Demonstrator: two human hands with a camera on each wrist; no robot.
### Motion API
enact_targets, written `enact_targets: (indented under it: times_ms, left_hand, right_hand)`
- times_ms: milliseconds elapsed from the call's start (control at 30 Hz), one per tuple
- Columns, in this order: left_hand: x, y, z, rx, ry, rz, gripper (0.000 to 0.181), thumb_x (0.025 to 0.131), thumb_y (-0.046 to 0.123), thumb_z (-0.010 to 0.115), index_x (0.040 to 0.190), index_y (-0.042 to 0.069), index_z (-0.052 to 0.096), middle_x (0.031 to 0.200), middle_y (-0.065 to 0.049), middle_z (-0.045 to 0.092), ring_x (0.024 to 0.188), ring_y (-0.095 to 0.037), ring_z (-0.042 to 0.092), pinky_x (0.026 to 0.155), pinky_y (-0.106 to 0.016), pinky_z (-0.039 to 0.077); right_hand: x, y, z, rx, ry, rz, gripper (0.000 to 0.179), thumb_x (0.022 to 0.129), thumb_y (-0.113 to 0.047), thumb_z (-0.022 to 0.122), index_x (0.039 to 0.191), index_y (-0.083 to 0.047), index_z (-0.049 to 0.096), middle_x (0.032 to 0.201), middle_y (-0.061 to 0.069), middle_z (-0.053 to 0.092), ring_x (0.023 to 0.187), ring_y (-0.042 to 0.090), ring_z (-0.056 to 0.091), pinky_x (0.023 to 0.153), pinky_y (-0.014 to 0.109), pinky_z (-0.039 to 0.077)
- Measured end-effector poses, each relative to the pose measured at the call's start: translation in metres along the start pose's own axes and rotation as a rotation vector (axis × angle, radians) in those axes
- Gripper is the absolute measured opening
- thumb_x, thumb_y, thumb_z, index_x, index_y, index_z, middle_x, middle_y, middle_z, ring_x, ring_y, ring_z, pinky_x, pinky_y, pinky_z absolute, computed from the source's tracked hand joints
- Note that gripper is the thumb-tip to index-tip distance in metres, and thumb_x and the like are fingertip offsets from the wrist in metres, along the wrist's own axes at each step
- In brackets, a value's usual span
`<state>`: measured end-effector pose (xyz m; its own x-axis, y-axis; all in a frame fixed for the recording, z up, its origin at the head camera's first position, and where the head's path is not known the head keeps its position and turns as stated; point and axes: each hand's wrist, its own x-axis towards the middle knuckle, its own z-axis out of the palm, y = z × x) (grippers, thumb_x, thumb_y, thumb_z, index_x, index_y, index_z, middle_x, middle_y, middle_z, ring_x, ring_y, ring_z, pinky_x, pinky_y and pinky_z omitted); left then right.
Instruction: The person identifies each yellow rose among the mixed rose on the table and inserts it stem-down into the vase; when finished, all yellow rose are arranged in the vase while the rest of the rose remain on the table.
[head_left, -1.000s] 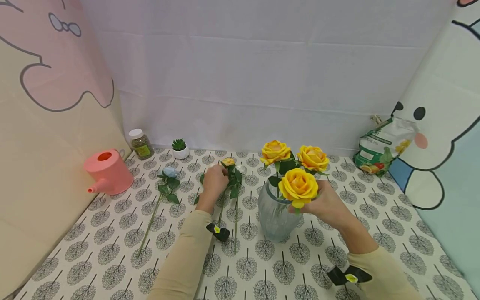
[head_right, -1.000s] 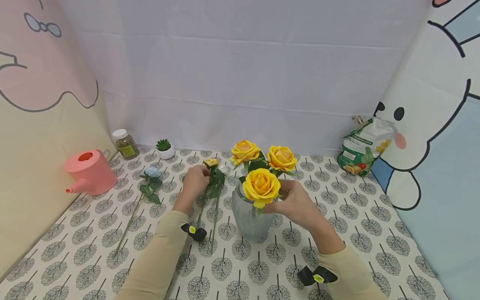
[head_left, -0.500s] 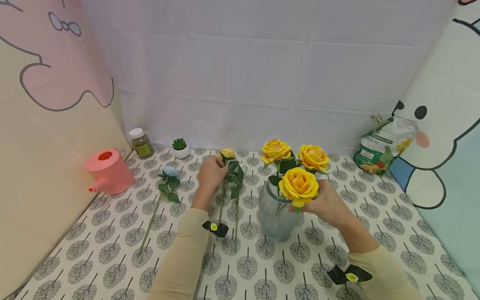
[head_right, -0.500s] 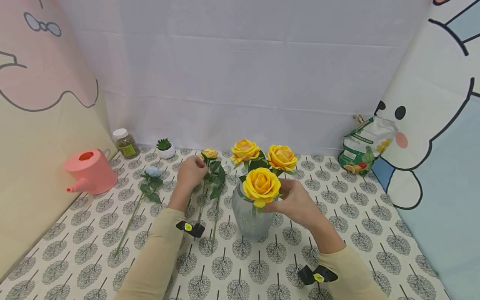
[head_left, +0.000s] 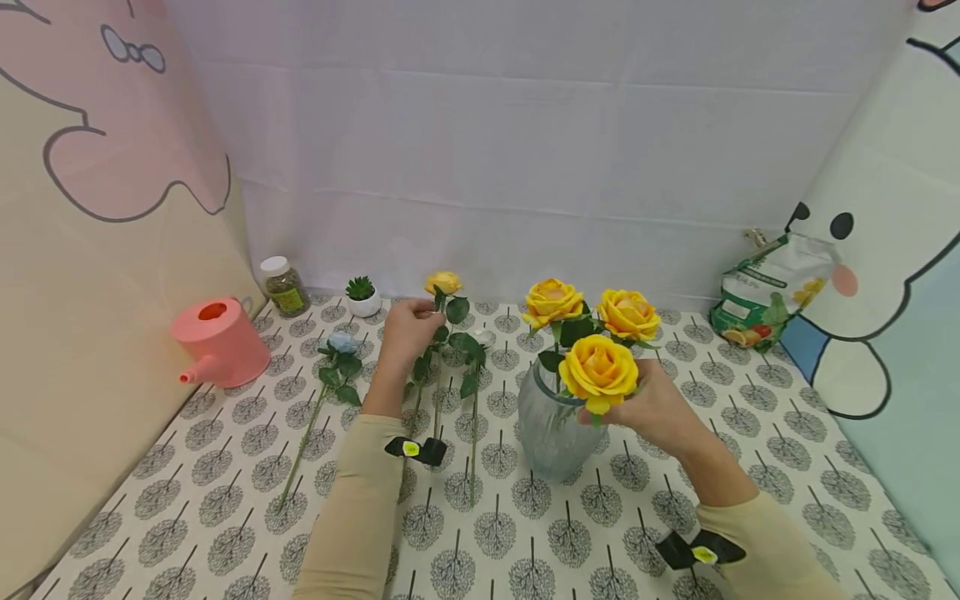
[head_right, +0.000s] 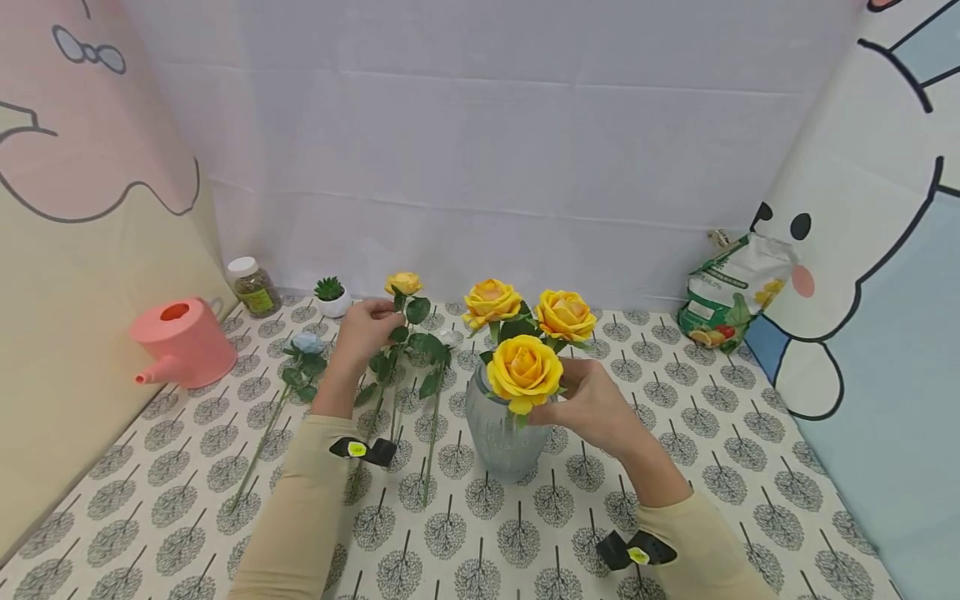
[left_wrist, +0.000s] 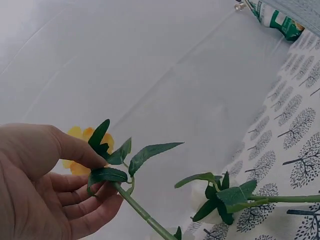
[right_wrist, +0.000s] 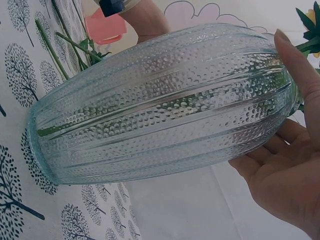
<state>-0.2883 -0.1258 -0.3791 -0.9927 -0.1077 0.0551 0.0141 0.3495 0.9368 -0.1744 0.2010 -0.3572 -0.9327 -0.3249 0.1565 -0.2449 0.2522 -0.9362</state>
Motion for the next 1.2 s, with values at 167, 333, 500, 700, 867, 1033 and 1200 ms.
enact_targets:
  times_ms: [167, 333, 500, 700, 867, 1033, 1200]
  left_hand:
    - [-0.003, 0.007, -0.007, -0.139, -0.062, -0.033, 0.039, 0.099, 0.016, 0.063, 0.133, -0.002, 0.059, 0.126, -0.017, 0.057, 0.114, -0.031, 0.058, 0.084, -0.036, 0.059]
    - [-0.005, 0.011, -0.014, -0.209, -0.133, -0.056, 0.037, 0.099, 0.017, 0.064, 0.131, -0.002, 0.060, 0.135, -0.016, 0.054, 0.125, -0.030, 0.053, 0.086, -0.037, 0.058]
    - [-0.007, 0.015, -0.022, -0.267, -0.224, -0.033, 0.031, 0.099, 0.014, 0.064, 0.123, -0.003, 0.061, 0.133, -0.015, 0.055, 0.128, -0.029, 0.050, 0.086, -0.039, 0.058]
    - [-0.013, 0.025, -0.030, -0.327, -0.284, 0.021, 0.016, 0.097, 0.010, 0.065, 0.108, -0.001, 0.062, 0.118, -0.010, 0.059, 0.119, -0.027, 0.054, 0.084, -0.044, 0.059]
    - [-0.022, 0.034, -0.042, -0.380, -0.297, 0.064, 0.009, 0.096, 0.006, 0.066, 0.103, 0.001, 0.064, 0.109, -0.008, 0.061, 0.107, -0.023, 0.058, 0.083, -0.045, 0.060]
    - [-0.032, 0.046, -0.052, -0.458, -0.298, 0.123, 0.003, 0.096, 0.002, 0.065, 0.099, 0.002, 0.066, 0.102, -0.008, 0.065, 0.098, -0.022, 0.065, 0.079, -0.043, 0.061]
    - [-0.040, 0.056, -0.060, -0.566, -0.307, 0.139, 0.015, 0.096, 0.000, 0.064, 0.103, 0.011, 0.071, 0.102, -0.005, 0.068, 0.098, -0.021, 0.067, 0.076, -0.040, 0.061]
  right_hand:
    - [0.000, 0.000, 0.000, -0.006, 0.002, 0.005, 0.058, 0.073, -0.003, 0.087, 0.123, 0.009, 0.060, 0.113, 0.017, 0.069, 0.102, 0.018, 0.065, 0.089, 0.028, 0.053]
    - [0.001, 0.001, 0.000, -0.015, -0.004, -0.010, 0.053, 0.073, -0.004, 0.087, 0.119, 0.008, 0.063, 0.109, 0.014, 0.070, 0.099, 0.018, 0.065, 0.088, 0.029, 0.054]
    - [0.001, 0.001, 0.000, -0.019, -0.008, -0.014, 0.051, 0.073, -0.004, 0.087, 0.116, 0.008, 0.064, 0.107, 0.013, 0.071, 0.097, 0.018, 0.065, 0.086, 0.029, 0.054]
    - [0.001, 0.001, 0.000, -0.015, -0.007, -0.008, 0.051, 0.072, -0.004, 0.087, 0.116, 0.008, 0.064, 0.108, 0.013, 0.071, 0.098, 0.018, 0.065, 0.087, 0.029, 0.054]
    - [0.001, 0.002, 0.000, -0.003, -0.014, -0.011, 0.049, 0.072, -0.004, 0.087, 0.115, 0.008, 0.065, 0.107, 0.013, 0.071, 0.097, 0.018, 0.065, 0.086, 0.030, 0.054]
    - [0.001, 0.001, 0.000, 0.005, -0.015, -0.017, 0.049, 0.072, -0.003, 0.087, 0.114, 0.008, 0.065, 0.106, 0.012, 0.071, 0.097, 0.018, 0.065, 0.086, 0.030, 0.054]
    - [0.002, 0.001, 0.000, 0.024, -0.018, -0.012, 0.049, 0.072, -0.002, 0.086, 0.114, 0.009, 0.064, 0.106, 0.012, 0.071, 0.097, 0.018, 0.065, 0.085, 0.030, 0.055]
